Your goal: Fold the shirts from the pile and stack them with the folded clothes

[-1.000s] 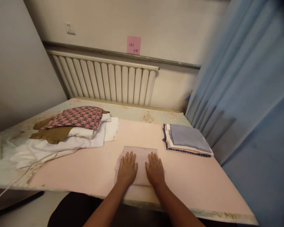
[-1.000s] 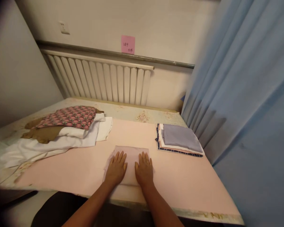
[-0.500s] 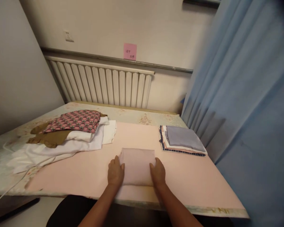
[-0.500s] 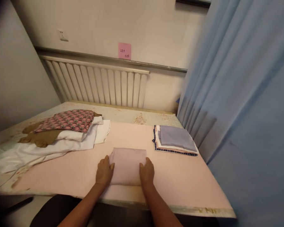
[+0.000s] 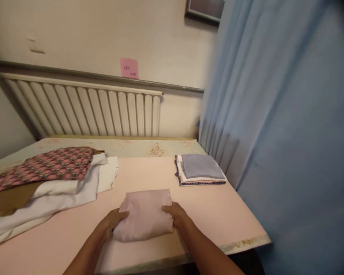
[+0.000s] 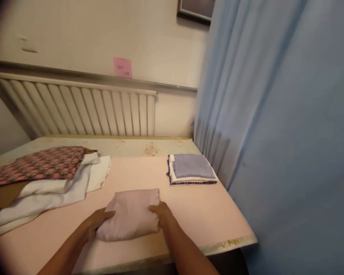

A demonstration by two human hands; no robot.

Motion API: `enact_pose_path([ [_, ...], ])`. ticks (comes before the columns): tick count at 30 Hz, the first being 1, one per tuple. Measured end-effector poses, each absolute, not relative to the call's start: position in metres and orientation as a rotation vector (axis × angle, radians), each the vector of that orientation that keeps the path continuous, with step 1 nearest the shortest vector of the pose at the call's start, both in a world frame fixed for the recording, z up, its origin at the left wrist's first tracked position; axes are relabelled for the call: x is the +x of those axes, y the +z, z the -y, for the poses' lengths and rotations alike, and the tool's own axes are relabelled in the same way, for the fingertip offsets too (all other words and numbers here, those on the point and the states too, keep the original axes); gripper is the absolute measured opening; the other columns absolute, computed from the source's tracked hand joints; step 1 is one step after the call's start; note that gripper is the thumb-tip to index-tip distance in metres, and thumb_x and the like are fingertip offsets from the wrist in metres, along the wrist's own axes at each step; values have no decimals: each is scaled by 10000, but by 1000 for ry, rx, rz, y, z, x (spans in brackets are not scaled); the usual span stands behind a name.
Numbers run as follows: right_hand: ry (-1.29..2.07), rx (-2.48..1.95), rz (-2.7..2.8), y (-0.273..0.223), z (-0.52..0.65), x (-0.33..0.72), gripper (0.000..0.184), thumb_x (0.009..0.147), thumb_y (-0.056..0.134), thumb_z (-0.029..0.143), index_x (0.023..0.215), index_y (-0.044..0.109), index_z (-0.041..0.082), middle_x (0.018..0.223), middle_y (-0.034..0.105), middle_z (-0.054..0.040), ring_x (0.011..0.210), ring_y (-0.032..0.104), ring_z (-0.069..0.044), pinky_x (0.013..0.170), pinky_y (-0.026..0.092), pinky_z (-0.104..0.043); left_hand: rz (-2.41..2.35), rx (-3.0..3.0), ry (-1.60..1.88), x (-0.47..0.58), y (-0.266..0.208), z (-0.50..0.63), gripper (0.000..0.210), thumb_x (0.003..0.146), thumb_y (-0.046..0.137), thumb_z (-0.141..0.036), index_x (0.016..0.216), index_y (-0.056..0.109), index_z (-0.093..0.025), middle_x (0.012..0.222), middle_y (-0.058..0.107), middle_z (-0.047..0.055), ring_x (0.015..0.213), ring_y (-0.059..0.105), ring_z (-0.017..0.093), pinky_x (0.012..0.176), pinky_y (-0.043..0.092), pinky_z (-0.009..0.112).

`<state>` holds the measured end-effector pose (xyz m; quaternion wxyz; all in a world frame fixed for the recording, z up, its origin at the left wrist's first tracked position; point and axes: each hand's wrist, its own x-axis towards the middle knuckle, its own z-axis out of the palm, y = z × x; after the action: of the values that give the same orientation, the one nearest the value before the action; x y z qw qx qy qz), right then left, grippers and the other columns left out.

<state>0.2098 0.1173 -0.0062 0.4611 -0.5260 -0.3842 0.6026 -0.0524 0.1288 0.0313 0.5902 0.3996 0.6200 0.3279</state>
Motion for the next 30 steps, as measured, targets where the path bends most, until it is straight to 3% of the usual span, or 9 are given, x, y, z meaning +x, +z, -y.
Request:
enact_pose_path([
  [7, 1521, -1113, 895, 41, -139, 253, 481, 434, 802, 335, 846, 642, 146, 725, 696, -31, 590, 610, -160, 587, 469, -278, -1124, 1032, 737, -21, 75, -152, 606, 650, 750, -429, 1175, 579, -178, 972, 728, 85, 843, 695, 254, 725, 546, 345],
  [10, 1479, -1081, 922, 76, -159, 304, 481, 442, 817, 328, 852, 645, 145, 746, 702, -32, 612, 625, -168, 604, 477, -281, -1059, 1095, 817, 19, 102, -173, 646, 678, 731, -409, 1243, 539, -159, 1046, 713, 108, 881, 685, 252, 751, 537, 342],
  [14, 1359, -1100, 939, 116, -192, 382, 475, 481, 819, 313, 890, 640, 148, 769, 709, -37, 701, 664, -205, 668, 510, -321, -977, 1225, 905, 92, 128, -214, 603, 701, 681, -342, 1244, 537, -121, 1108, 692, 124, 905, 673, 227, 801, 519, 327],
  [19, 1210, -1169, 921, 138, -230, 467, 357, 571, 776, 257, 880, 635, 149, 753, 712, -44, 709, 669, -204, 670, 519, -328, -933, 1242, 899, 183, 137, -266, 567, 697, 646, -297, 1222, 548, -107, 1032, 707, 123, 812, 672, 206, 727, 519, 324],
  [30, 1120, -1240, 891, 113, -279, 557, 400, 522, 744, 217, 902, 635, 155, 816, 730, -66, 687, 677, -217, 677, 539, -345, -856, 1120, 906, 275, 114, -333, 467, 664, 659, -164, 1126, 603, -125, 910, 729, 80, 741, 671, 173, 662, 509, 255],
])
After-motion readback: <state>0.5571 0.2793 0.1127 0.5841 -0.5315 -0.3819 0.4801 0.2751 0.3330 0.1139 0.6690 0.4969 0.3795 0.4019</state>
